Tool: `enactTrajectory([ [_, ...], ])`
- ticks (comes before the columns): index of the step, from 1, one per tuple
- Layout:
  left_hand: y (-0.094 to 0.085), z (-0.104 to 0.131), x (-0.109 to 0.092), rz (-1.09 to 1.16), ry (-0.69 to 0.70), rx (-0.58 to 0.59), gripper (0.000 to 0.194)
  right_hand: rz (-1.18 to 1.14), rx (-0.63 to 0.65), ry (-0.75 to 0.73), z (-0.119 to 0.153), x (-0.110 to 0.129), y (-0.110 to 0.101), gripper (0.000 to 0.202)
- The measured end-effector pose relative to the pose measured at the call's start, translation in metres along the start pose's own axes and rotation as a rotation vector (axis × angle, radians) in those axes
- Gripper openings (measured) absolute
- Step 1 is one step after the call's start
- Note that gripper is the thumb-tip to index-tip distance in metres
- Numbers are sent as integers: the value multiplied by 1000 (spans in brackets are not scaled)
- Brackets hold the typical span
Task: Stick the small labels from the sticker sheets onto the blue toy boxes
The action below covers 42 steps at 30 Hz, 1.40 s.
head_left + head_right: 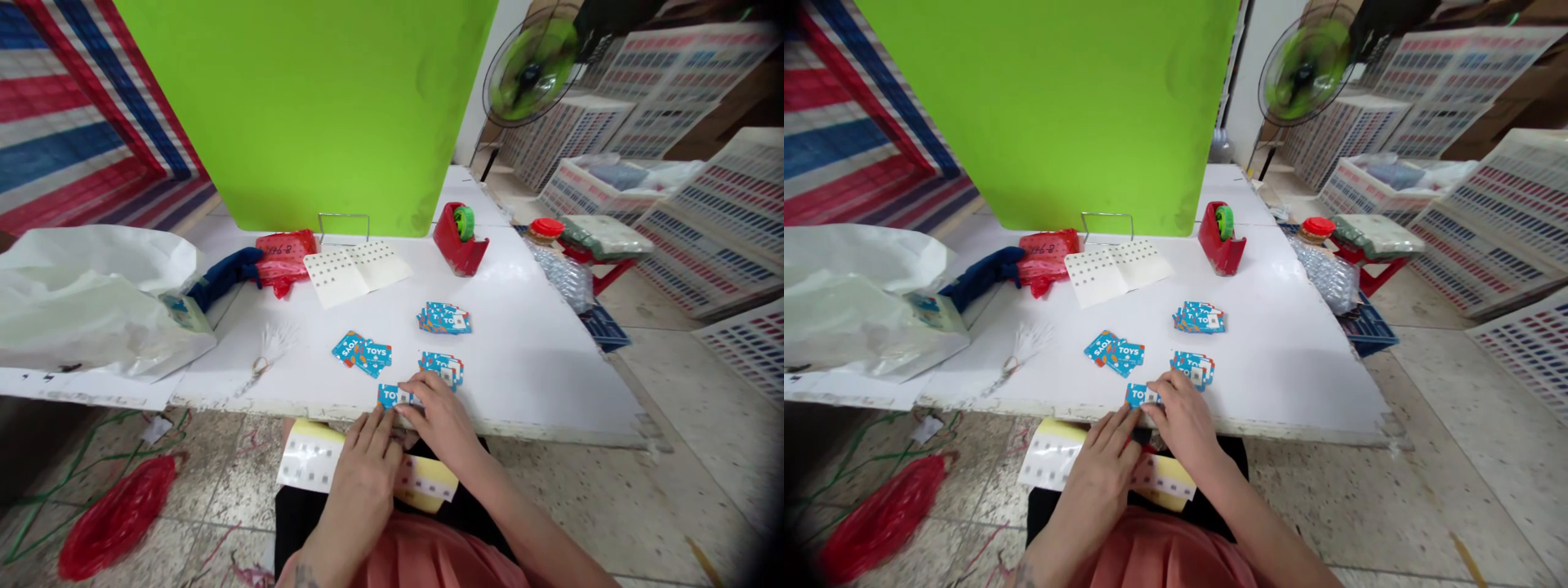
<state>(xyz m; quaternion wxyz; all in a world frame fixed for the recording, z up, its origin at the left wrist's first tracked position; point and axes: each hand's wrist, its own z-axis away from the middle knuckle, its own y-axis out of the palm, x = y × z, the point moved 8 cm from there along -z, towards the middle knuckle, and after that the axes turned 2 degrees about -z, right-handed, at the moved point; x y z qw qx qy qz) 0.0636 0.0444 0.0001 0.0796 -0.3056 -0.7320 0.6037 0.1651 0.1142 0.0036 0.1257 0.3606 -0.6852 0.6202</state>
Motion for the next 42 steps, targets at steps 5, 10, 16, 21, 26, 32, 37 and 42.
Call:
enactTrajectory([
  [5, 1, 0, -1, -11, 0, 11, 18, 31, 45, 52, -5, 0, -2, 20],
  [10, 0, -1, -1, -14, -3, 2, 18, 99, 136, 99, -15, -1, -1, 21],
  [16, 1, -1, -2, -6, 11, 0, 15, 101, 142, 127, -16, -6, 1, 22],
  [21, 1, -1, -1, 1, 5, -15, 13, 100, 164, 133, -16, -7, 1, 23],
  [26, 2, 0, -1, 4, 1, -3, 12, 69, 142, 149, -15, -6, -1, 21],
  [32, -2, 0, 0, 11, 10, -20, 15, -119, 171, 187, -14, -1, 2, 10],
  [37, -15, -1, -1, 99, -2, 10, 16, -166, 160, 217, -16, -21, -17, 13],
  [42, -17, -2, 1, 104, -87, 131, 14, -72, 135, 266, -19, -56, -44, 19],
])
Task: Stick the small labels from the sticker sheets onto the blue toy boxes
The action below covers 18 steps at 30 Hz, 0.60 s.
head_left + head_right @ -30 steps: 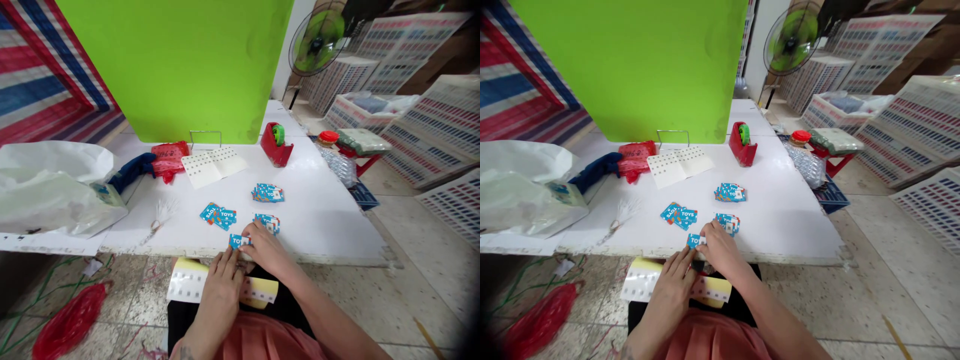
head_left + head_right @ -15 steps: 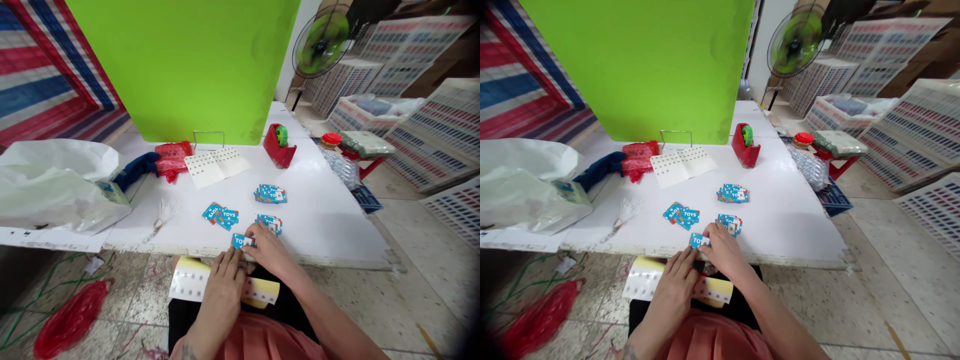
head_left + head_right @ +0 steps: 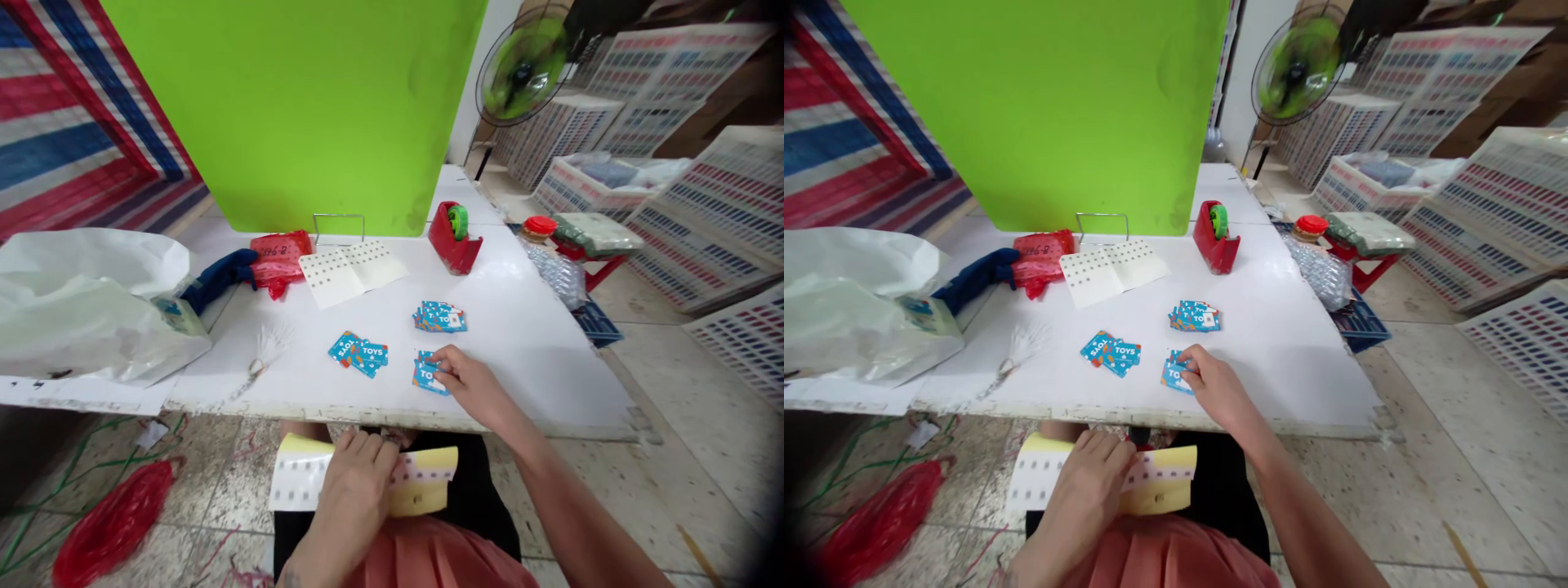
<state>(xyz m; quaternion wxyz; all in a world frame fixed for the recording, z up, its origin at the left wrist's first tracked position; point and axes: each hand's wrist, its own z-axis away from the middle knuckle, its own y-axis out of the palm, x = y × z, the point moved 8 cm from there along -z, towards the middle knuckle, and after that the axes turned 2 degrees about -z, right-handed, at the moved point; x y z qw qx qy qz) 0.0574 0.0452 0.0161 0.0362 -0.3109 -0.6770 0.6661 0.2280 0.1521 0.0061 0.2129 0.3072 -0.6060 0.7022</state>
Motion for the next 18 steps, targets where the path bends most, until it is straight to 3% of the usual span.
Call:
enactTrajectory([
  [4, -1, -1, 5, 47, -45, 14, 13, 127, -80, -11, -2, -5, -15, 24],
  [7, -2, -1, 14, 110, -130, 10, 16, 202, -187, -125, 9, 18, -21, 21],
  [10, -3, -1, 24, 205, -226, 8, 21, 105, -35, -305, 29, 53, 0, 19],
  [13, -2, -3, 30, 296, -270, 5, 26, 55, 150, -391, 47, 76, 27, 21],
  [18, -4, -3, 34, 310, -275, -35, 24, 74, 142, -414, 51, 75, 40, 19],
])
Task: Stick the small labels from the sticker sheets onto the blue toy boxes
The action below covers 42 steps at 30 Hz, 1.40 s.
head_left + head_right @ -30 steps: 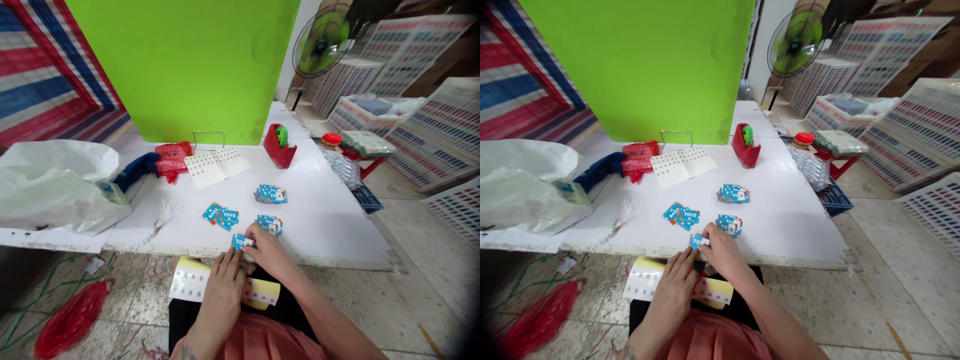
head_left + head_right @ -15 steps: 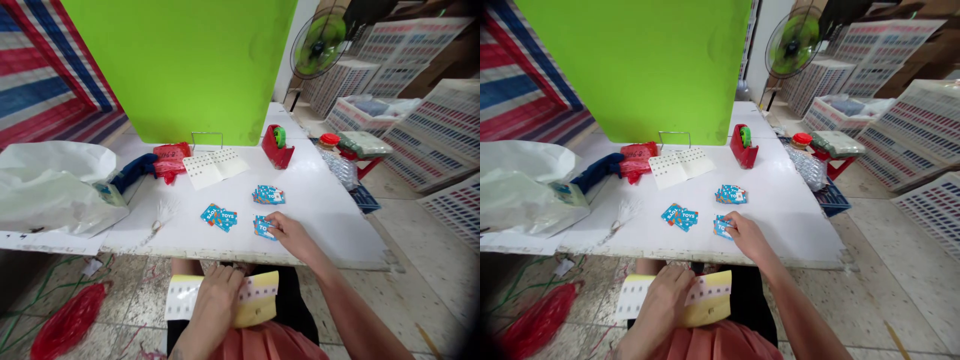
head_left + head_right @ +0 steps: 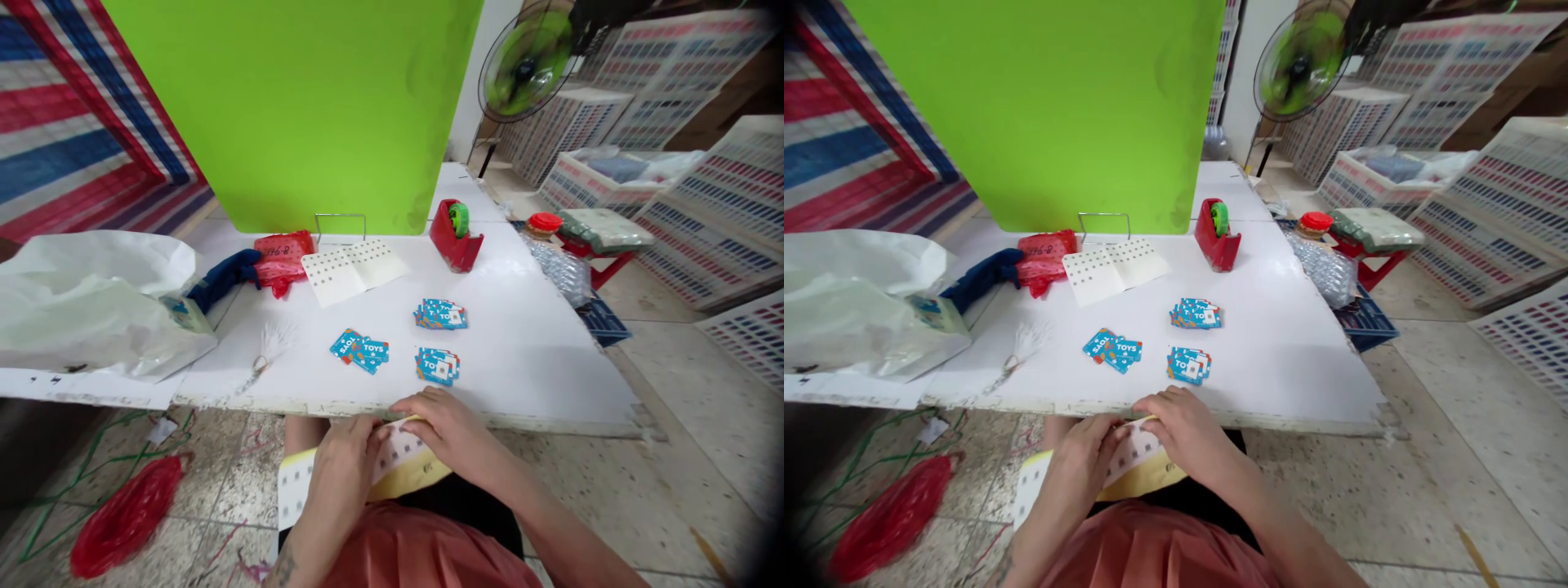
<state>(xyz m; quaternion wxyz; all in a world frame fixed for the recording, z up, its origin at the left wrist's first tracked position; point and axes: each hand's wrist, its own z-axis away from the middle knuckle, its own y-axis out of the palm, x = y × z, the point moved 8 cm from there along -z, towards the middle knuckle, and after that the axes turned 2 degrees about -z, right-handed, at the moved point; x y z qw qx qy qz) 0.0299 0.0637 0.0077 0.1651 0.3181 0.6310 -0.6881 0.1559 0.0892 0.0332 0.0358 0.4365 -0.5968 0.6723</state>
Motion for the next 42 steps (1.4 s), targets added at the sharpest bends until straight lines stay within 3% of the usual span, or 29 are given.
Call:
enactTrajectory([
  [4, 0, 2, 7, 53, -60, 9, 34, 115, -62, -149, -1, 9, 1, 19],
  [8, 0, 1, 17, 159, -142, 3, 35, 284, -222, -277, 6, 25, 0, 24],
  [16, 5, -3, 26, 346, -196, 27, 38, 343, -306, -318, 17, 29, 9, 26],
  [20, 7, -3, 32, 339, -217, 43, 38, 194, -319, -275, 12, 31, 4, 21],
  [25, 7, 0, 42, 243, -244, 42, 36, -232, -255, 4, -16, -2, -8, 11],
  [27, 8, 1, 42, 214, -240, 55, 35, -218, -249, 66, -35, -18, -12, 15],
  [30, 10, 4, 38, 213, -218, 64, 35, -81, -242, 75, -66, -34, -15, 38],
  [34, 11, 8, 36, 229, -202, 74, 35, 57, -157, 72, -96, -45, -4, 63],
  [42, 14, 10, 33, 212, -179, 99, 35, -10, -243, 86, -96, -51, -2, 57],
])
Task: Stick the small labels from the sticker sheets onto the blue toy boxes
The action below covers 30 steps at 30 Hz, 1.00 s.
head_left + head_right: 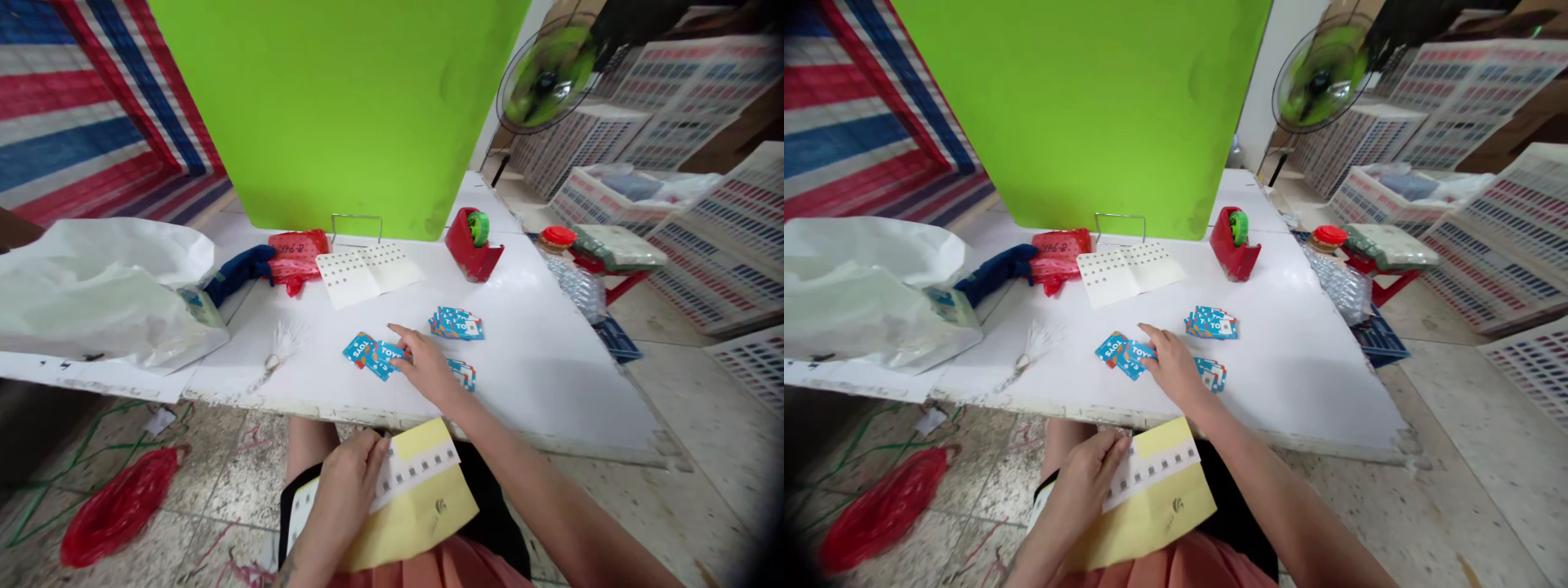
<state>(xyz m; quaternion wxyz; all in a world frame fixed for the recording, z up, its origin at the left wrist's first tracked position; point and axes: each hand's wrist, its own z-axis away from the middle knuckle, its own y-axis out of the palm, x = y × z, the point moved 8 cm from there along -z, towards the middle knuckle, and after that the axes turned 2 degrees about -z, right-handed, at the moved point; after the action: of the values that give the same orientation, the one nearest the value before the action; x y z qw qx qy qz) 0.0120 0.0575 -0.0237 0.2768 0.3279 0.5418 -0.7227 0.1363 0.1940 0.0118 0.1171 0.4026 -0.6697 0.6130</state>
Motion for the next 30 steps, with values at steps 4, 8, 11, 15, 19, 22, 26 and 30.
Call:
enactTrajectory([
  [4, 2, 1, -2, -24, 3, 7, 35, -217, 56, 118, -4, -13, 3, 54],
  [8, 5, 1, -1, -55, 24, 6, 35, -292, 151, 168, -8, -16, 7, 54],
  [11, 7, 2, 1, -72, 29, 0, 35, -148, 139, 134, -8, -13, 3, 49],
  [15, 9, 3, -1, -83, 29, 8, 36, -112, 80, 94, -4, -9, 2, 50],
  [19, 9, 4, -4, -96, 32, 13, 36, -290, 59, 136, -2, -18, 8, 56],
  [22, 9, 5, -5, -94, 34, 6, 36, -427, 96, 210, -2, -28, 15, 61],
  [26, 9, 7, -7, -121, 43, 0, 36, -504, 130, 233, -4, -32, 19, 61],
  [30, 8, 8, -9, -143, 61, 0, 36, -508, 152, 207, -5, -30, 19, 55],
])
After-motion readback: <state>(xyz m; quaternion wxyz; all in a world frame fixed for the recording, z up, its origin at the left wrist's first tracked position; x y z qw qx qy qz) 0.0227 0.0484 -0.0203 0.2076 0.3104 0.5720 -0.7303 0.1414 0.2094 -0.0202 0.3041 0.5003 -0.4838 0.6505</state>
